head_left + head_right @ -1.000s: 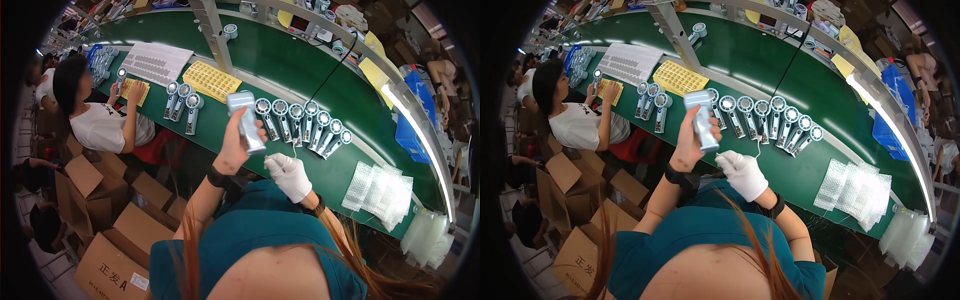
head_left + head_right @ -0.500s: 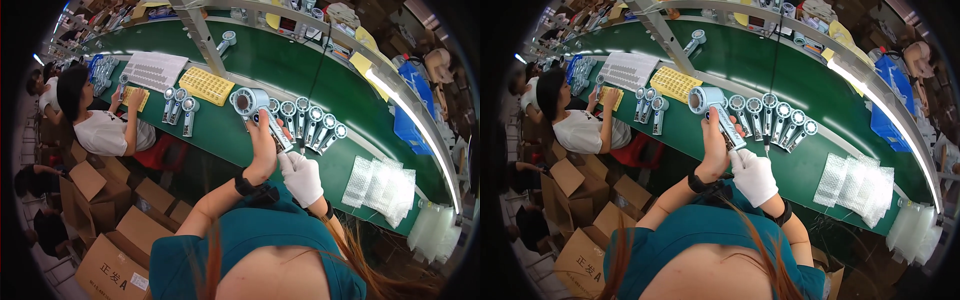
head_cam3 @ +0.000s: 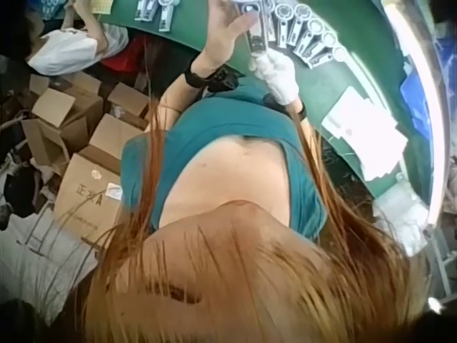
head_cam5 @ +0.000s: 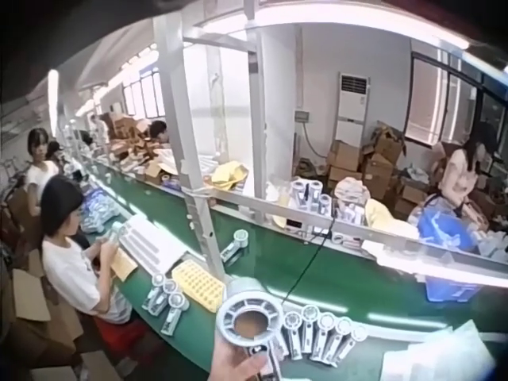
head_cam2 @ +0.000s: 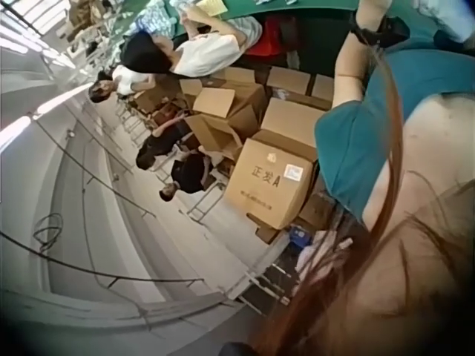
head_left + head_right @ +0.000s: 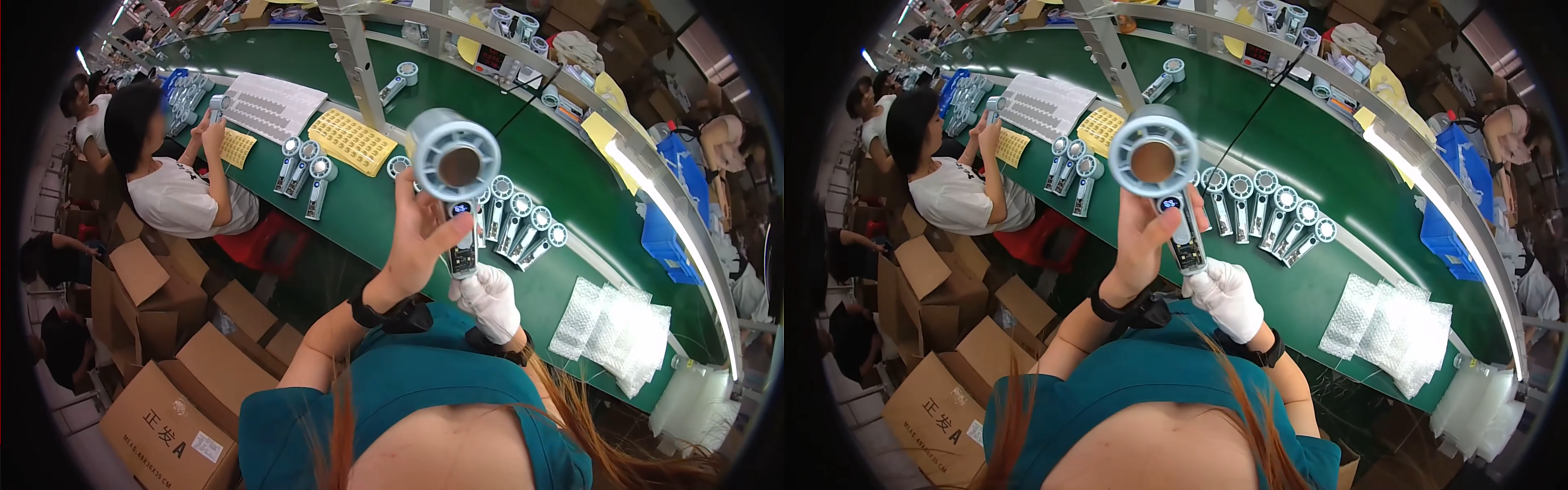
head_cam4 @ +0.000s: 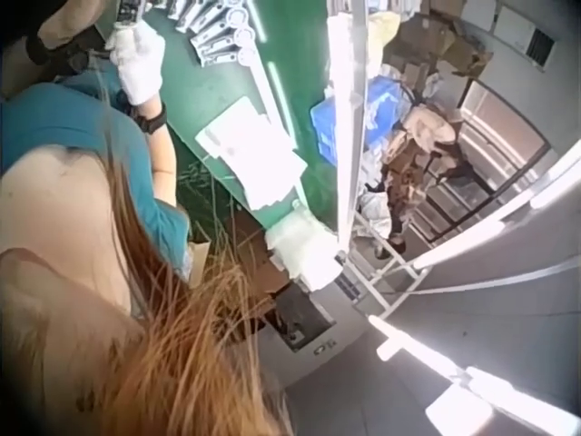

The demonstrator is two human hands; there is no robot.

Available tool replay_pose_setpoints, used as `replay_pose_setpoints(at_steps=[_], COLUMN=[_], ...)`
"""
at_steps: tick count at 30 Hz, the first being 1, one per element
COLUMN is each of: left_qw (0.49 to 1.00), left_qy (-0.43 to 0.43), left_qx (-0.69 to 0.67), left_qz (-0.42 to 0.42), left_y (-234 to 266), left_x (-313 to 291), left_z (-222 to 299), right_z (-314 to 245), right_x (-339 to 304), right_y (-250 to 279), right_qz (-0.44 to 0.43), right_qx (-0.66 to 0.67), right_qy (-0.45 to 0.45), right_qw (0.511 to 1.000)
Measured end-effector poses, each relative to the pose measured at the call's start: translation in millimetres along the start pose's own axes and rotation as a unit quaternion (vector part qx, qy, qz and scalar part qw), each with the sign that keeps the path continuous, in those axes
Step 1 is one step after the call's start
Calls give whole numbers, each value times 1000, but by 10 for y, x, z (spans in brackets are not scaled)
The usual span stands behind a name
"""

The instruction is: Inspecting and testing small portable bladeless fans at an electronics factory assembly line.

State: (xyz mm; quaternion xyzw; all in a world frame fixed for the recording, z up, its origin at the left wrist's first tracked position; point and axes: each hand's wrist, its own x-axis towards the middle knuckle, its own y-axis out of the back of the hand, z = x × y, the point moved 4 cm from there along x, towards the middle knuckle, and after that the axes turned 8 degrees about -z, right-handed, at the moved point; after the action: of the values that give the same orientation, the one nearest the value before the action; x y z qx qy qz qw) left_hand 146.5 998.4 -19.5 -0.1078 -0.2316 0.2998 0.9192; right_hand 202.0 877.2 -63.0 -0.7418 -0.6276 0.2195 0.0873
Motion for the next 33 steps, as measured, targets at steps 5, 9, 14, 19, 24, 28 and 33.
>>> replay_pose_setpoints(at_steps=[5,9,14,19,24,28,33], left_qw=[991,939,826,763,811,810,910], left_qy=[30,-25,-133,-518,-521,-507,-373], left_qx=[-106,-308,-543,-333,-122,91,16], left_qz=[-72,-150,-75,-197,-237,-281,-177], left_y=[155,89,417,808,803,690,736], left_x=[-3,88,236,-372,-726,-848,-673], left_z=[111,139,794,2393,2846,3004,2610], right_z=[-149,-171,-84,256,278,274,269], right_x=[-44,-40,-71,-289,-259,-151,-80], right_y=[-102,-189,-9,236,338,295,288], right_qz=[-51,-88,-72,49,73,68,57], right_qx=[67,18,-93,-77,-54,-28,-52], right_qy=[-9,-24,20,-37,-47,-50,-36], right_qw=[996,996,993,995,995,996,996])
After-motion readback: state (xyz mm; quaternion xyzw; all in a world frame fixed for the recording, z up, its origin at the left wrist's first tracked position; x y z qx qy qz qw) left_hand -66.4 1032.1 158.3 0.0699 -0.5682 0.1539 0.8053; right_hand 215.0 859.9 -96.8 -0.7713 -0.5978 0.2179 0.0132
